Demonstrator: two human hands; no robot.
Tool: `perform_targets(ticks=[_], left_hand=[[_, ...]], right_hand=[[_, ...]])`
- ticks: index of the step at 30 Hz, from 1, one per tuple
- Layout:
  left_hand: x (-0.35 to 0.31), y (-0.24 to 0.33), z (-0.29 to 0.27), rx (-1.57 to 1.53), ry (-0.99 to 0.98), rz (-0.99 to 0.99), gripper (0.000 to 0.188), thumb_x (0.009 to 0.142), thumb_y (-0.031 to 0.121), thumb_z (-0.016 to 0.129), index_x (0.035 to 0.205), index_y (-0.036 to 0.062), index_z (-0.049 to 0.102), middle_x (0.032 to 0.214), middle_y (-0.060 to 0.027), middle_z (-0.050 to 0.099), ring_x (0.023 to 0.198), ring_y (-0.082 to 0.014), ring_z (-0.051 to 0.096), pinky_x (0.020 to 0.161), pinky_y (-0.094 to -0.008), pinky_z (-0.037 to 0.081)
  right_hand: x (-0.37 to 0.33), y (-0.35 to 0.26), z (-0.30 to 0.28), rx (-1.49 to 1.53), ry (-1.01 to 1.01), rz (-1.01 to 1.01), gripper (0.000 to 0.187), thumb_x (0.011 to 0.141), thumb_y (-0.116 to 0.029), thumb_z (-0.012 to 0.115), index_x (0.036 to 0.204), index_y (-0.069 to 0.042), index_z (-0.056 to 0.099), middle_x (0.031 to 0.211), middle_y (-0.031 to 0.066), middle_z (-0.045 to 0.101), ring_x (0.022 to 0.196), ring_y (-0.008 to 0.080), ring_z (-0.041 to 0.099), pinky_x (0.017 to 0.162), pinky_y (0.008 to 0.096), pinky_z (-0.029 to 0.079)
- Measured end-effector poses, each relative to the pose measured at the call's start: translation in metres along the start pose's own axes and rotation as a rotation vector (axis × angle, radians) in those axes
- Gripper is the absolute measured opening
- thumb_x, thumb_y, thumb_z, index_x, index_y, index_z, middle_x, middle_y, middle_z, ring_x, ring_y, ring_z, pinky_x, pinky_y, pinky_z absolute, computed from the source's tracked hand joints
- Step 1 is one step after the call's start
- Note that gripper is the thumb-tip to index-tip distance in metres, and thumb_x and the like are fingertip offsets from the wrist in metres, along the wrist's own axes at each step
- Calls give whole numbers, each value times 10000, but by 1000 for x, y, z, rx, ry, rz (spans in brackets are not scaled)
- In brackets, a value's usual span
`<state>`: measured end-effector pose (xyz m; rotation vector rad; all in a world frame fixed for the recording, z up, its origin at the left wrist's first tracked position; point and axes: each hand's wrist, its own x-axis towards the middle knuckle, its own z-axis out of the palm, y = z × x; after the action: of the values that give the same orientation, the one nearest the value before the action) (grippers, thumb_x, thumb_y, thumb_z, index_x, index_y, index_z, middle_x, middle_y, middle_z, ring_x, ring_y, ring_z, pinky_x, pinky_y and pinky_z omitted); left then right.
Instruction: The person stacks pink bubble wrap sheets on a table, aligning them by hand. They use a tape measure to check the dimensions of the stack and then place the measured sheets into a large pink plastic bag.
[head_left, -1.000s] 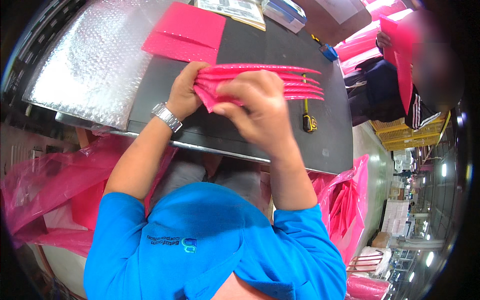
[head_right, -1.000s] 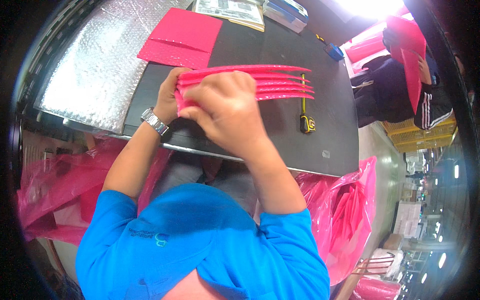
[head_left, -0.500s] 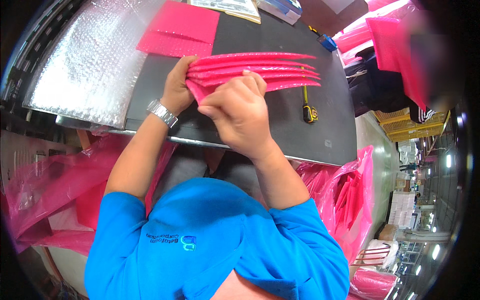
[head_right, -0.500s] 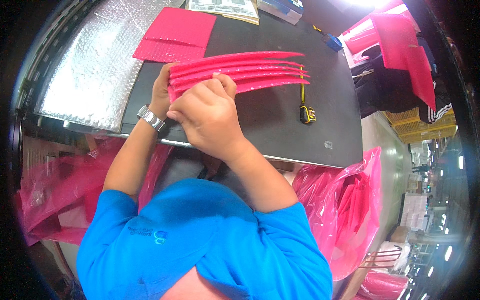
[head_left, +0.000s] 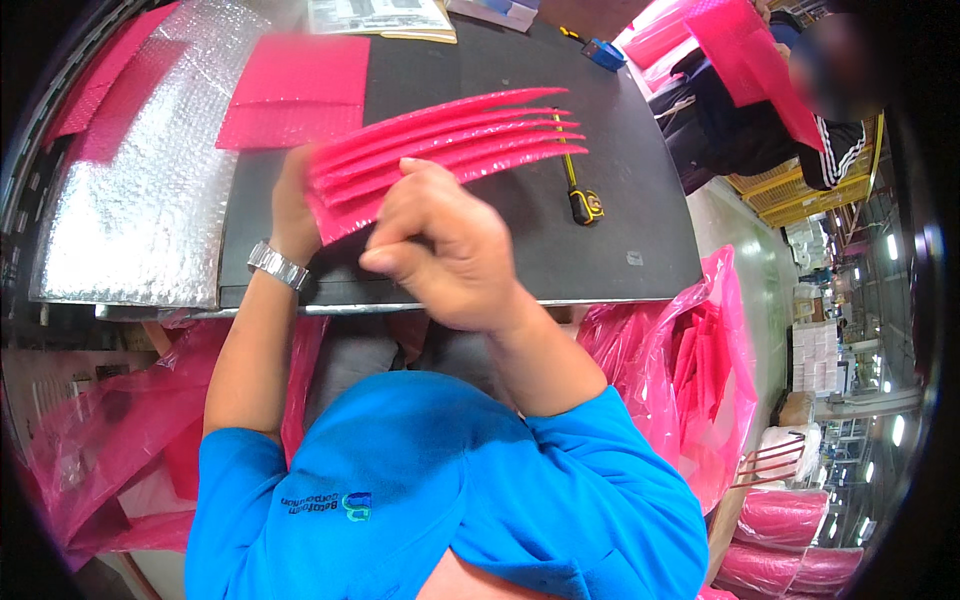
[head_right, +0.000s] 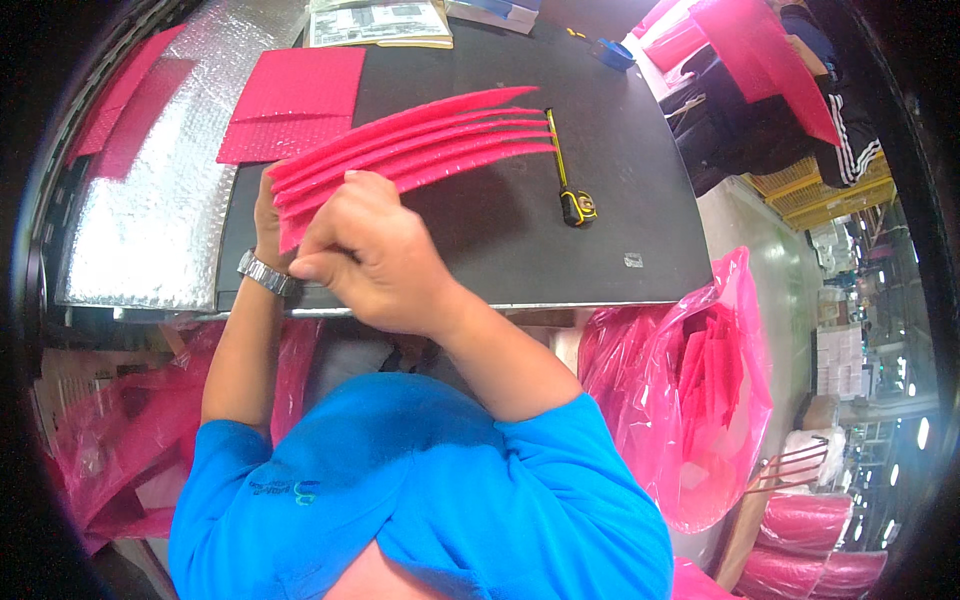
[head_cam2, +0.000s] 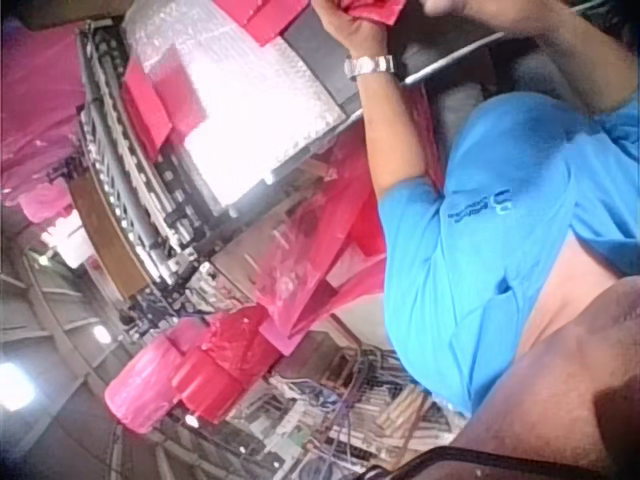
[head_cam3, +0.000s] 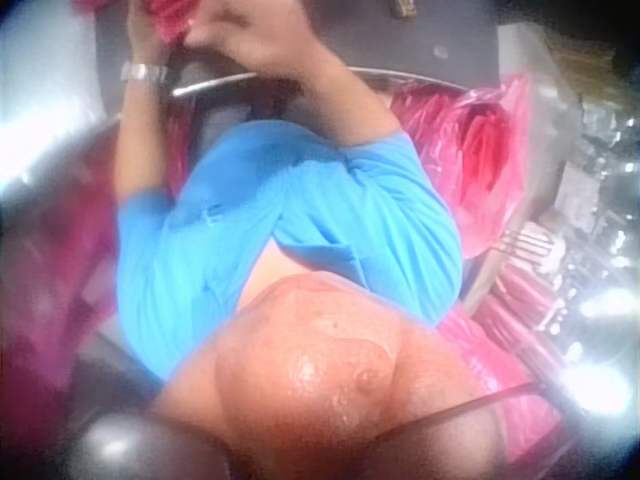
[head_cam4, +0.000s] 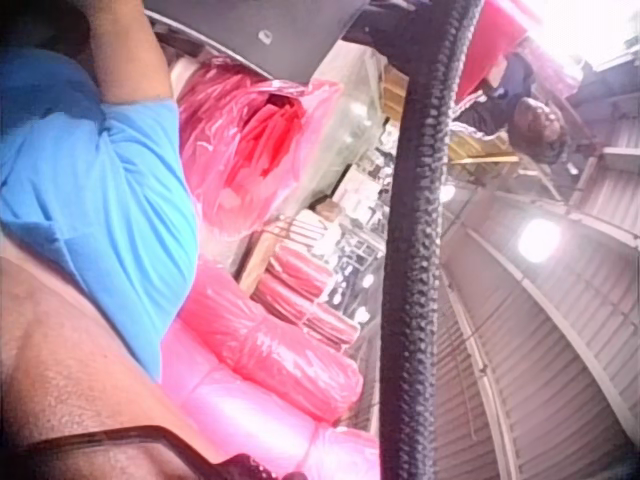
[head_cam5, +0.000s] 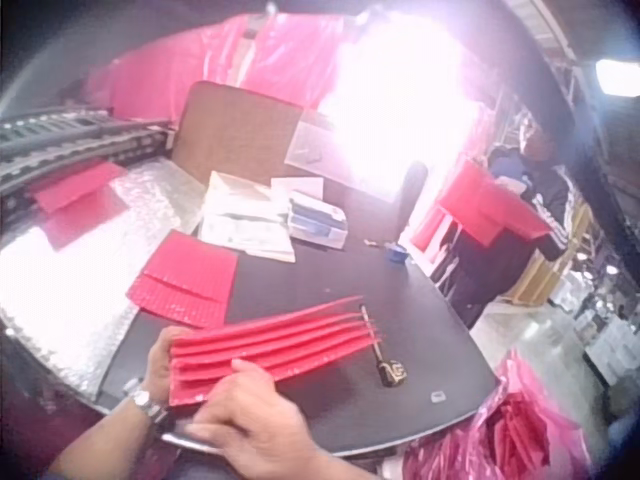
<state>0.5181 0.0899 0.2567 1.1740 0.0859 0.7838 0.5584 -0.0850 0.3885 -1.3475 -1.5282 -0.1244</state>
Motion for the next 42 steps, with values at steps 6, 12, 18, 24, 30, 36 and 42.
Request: perform_targets(ticks=[6, 12, 18, 24, 30, 36, 42], left_hand=[[-8, 8, 1, 497, 16, 310, 468, 682, 116, 735, 1073, 54, 485, 982, -92, 575, 914, -177, 566, 797, -310, 460], [-6, 5, 2, 543, 15, 322, 452, 690, 122, 731, 1069, 63, 492, 981, -81, 574, 904, -170, 564, 802, -303, 450], [-7, 2, -6, 497, 5, 303, 434, 705, 94, 715, 1073, 66, 486, 1006, -71, 561, 912, -160, 554, 804, -298, 451], [-8, 2, -3, 365, -7, 240, 456, 690, 64, 717, 1077, 71, 477, 1014, -61, 551, 916, -153, 547, 807, -292, 450], [-6, -4, -9, 425, -21, 244, 454, 694, 54, 708, 1081, 74, 473, 1010, -55, 548, 908, -149, 546, 810, -287, 449], [-8, 0, -5, 393, -1, 246, 416, 725, 42, 674, 1088, 72, 474, 1009, -54, 545, 903, -148, 547, 808, -284, 457], [-9, 4, -1, 262, -38, 231, 410, 733, 30, 664, 1092, 67, 469, 1014, -58, 543, 917, -148, 548, 811, -283, 460]], right_hand=[[4, 31, -90, -337, 408, 260, 203, 842, -193, 607, 794, 2, 580, 721, -14, 541, 653, 36, 447, 589, 188, 370], [4, 70, -130, -425, 13, 520, 185, 775, -208, 629, 785, -24, 623, 760, 106, 590, 721, 190, 547, 681, 292, 432], [-7, 83, -121, 113, 250, 616, 192, 829, -218, 592, 763, -39, 584, 723, 44, 559, 738, 147, 518, 713, 273, 410], [-13, 88, -146, 231, 545, 488, 211, 866, -232, 561, 783, -37, 564, 725, 21, 548, 713, 110, 520, 694, 255, 419], [-5, 99, -141, -99, 88, 669, 150, 829, -159, 603, 830, -9, 603, 759, 11, 578, 720, 80, 503, 654, 227, 408], [-8, 92, -138, 788, 591, 501, 158, 835, -197, 589, 804, -49, 546, 701, 32, 532, 701, 163, 550, 686, 278, 444], [-24, 75, -142, -36, 388, 497, 164, 785, -185, 650, 809, -27, 616, 784, 43, 584, 724, 163, 533, 706, 275, 425]])
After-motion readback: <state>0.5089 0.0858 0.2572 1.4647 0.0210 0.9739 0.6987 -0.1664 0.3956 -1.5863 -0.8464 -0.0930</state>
